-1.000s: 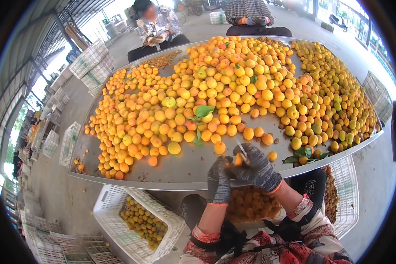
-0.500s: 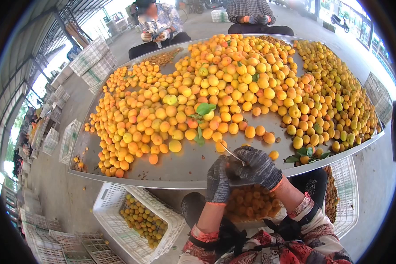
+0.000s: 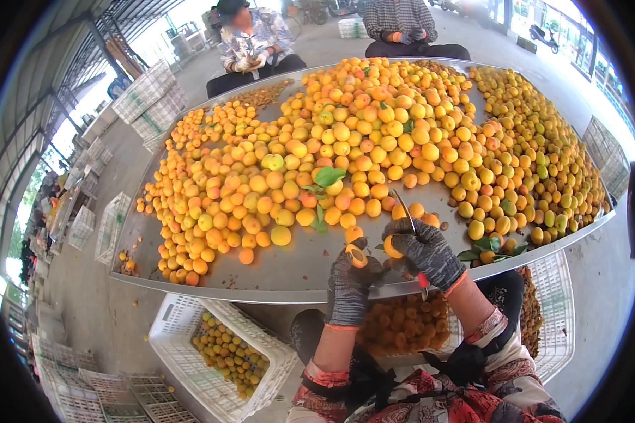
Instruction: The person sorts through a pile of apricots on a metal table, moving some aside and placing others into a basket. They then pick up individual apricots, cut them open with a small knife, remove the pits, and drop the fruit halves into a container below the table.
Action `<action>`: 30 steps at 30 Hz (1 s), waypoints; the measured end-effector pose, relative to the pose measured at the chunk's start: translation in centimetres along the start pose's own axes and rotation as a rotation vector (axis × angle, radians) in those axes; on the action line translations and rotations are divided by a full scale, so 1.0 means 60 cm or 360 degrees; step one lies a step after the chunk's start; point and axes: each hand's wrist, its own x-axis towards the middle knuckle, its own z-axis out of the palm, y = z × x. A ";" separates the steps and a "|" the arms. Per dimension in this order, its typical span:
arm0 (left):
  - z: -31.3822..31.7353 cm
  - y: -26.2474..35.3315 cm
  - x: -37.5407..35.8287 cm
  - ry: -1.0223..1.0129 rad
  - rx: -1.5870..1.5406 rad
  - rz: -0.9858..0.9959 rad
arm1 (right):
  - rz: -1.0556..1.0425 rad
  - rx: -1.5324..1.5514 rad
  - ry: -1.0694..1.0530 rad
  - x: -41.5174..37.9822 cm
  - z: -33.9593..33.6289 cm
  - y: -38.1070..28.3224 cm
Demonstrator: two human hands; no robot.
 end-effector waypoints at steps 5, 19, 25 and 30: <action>-0.003 -0.001 0.000 0.0051 -0.1322 -0.0445 | 0.0450 0.0975 -0.0289 -0.015 -0.017 -0.013; 0.017 -0.012 0.009 0.0057 -0.1311 -0.0580 | 0.0368 0.0690 0.0036 -0.031 -0.001 -0.047; 0.039 -0.016 0.004 0.0270 -0.1381 -0.0795 | -0.0135 0.1627 0.0864 0.017 0.024 -0.065; 0.043 -0.023 0.008 0.0335 -0.1366 -0.0845 | -0.0336 0.1458 0.0804 0.038 0.040 -0.041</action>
